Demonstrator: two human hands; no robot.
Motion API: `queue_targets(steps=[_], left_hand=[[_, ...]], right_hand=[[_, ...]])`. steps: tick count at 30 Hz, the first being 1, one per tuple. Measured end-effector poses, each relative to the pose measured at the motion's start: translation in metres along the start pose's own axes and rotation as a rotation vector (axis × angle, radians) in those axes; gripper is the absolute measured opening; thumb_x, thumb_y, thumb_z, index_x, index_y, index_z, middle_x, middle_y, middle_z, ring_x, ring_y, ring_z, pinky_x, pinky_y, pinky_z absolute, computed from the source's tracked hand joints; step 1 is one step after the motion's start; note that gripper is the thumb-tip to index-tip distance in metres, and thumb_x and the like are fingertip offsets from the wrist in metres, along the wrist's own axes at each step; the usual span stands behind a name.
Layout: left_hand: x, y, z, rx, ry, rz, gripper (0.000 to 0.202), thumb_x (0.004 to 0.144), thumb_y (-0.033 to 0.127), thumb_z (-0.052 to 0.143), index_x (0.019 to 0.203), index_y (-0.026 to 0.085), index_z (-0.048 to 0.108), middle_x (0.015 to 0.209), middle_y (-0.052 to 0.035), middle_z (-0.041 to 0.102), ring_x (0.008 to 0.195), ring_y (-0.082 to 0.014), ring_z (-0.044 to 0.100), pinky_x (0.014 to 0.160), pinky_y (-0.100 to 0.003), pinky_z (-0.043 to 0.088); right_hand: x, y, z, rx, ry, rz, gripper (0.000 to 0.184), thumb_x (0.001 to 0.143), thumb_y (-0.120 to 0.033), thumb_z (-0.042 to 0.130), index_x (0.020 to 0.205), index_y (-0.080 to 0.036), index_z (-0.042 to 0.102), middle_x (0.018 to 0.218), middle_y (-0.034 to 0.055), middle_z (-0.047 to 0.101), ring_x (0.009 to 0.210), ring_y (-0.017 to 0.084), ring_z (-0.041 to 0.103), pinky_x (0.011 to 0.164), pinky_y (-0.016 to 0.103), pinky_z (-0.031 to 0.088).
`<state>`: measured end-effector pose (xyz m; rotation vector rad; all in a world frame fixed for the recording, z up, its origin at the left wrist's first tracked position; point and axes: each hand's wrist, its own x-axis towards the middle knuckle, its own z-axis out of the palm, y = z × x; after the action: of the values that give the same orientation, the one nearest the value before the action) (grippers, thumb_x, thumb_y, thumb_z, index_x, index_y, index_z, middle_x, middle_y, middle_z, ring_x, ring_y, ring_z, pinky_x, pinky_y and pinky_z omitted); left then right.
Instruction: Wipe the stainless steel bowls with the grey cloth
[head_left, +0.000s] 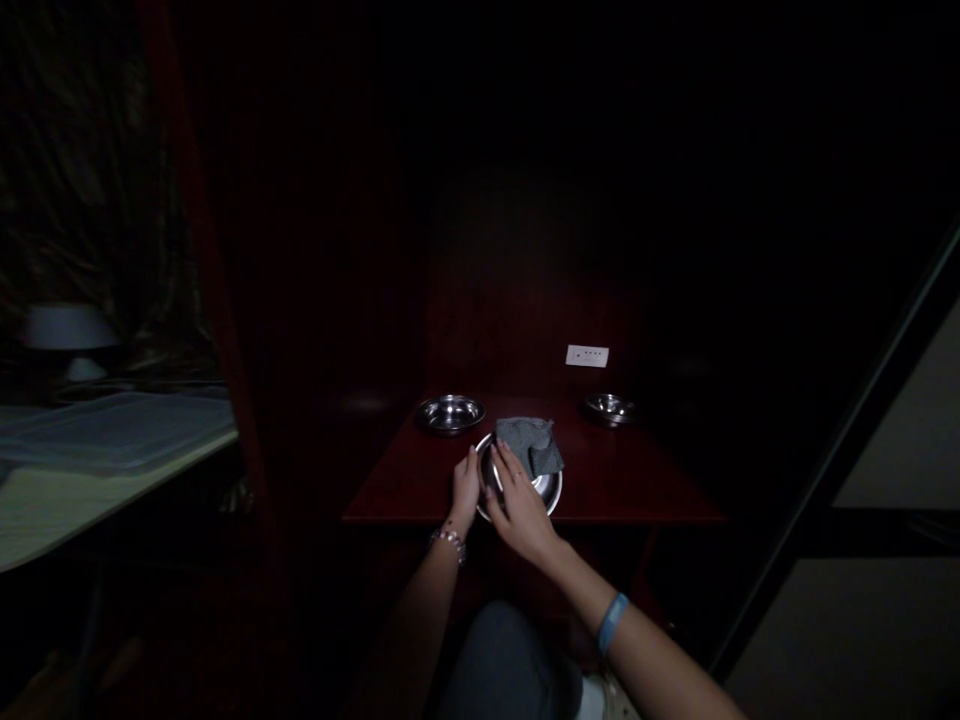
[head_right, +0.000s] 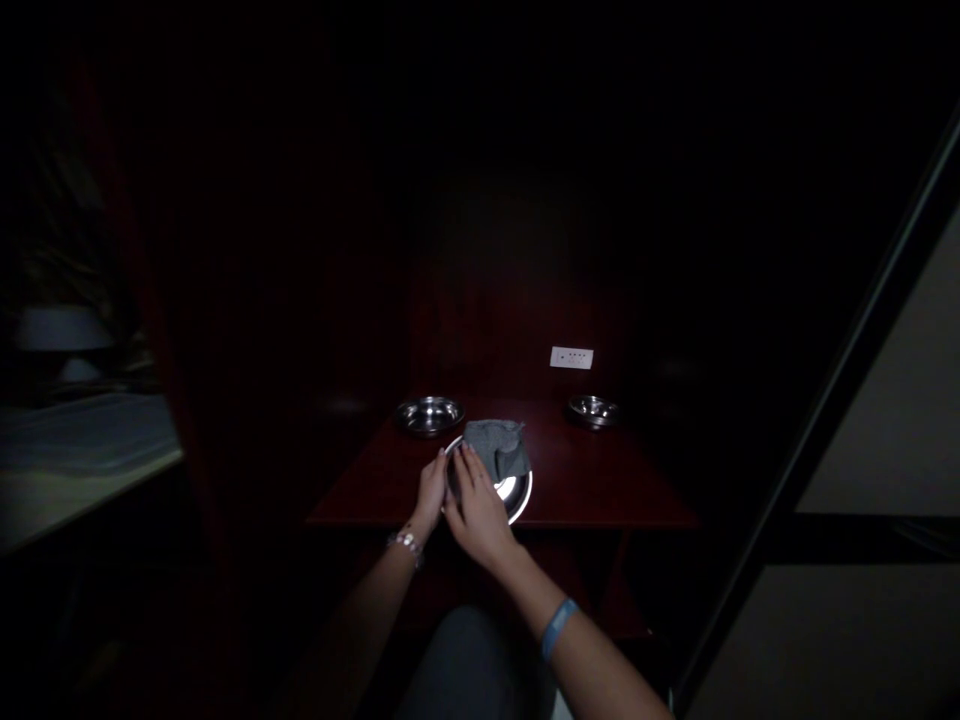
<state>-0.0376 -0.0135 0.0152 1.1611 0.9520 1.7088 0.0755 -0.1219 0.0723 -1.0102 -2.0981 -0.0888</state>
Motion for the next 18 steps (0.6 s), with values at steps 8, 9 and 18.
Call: queue_targets(steps=[8,9,18], left_hand=[[0.010,-0.008,0.005,-0.060,0.027,-0.058,0.042,0.086,0.052,0.051,0.091,0.015,0.070,0.094,-0.0102,0.075,0.083,-0.0213,0.069,0.075,-0.032,0.053],[0.010,-0.007,0.005,-0.058,0.031,-0.058,0.042,0.086,0.053,0.051,0.090,0.015,0.070,0.093,-0.0098,0.075,0.083,-0.0212,0.068,0.075,-0.032,0.053],[0.008,-0.005,0.004,-0.060,0.019,-0.059,0.047,0.084,0.057,0.052,0.093,0.014,0.070,0.093,-0.0105,0.075,0.081,-0.0220,0.069,0.075,-0.033,0.054]], right_hand=[[-0.007,0.054,-0.020,-0.231,0.100,0.274,0.060,0.100,-0.033,0.030,0.154,-0.007,0.024,0.159,0.0158,0.028,0.149,0.026,0.023,0.120,0.047,0.027],[-0.013,0.056,-0.020,-0.249,0.111,0.298,0.061,0.100,-0.034,0.029,0.154,-0.006,0.021,0.159,0.0171,0.028,0.149,0.027,0.023,0.120,0.048,0.026],[0.009,0.042,-0.043,-0.309,0.118,0.166,0.066,0.098,-0.035,0.034,0.157,-0.013,0.014,0.164,0.0128,0.009,0.152,0.029,0.008,0.120,0.053,0.020]])
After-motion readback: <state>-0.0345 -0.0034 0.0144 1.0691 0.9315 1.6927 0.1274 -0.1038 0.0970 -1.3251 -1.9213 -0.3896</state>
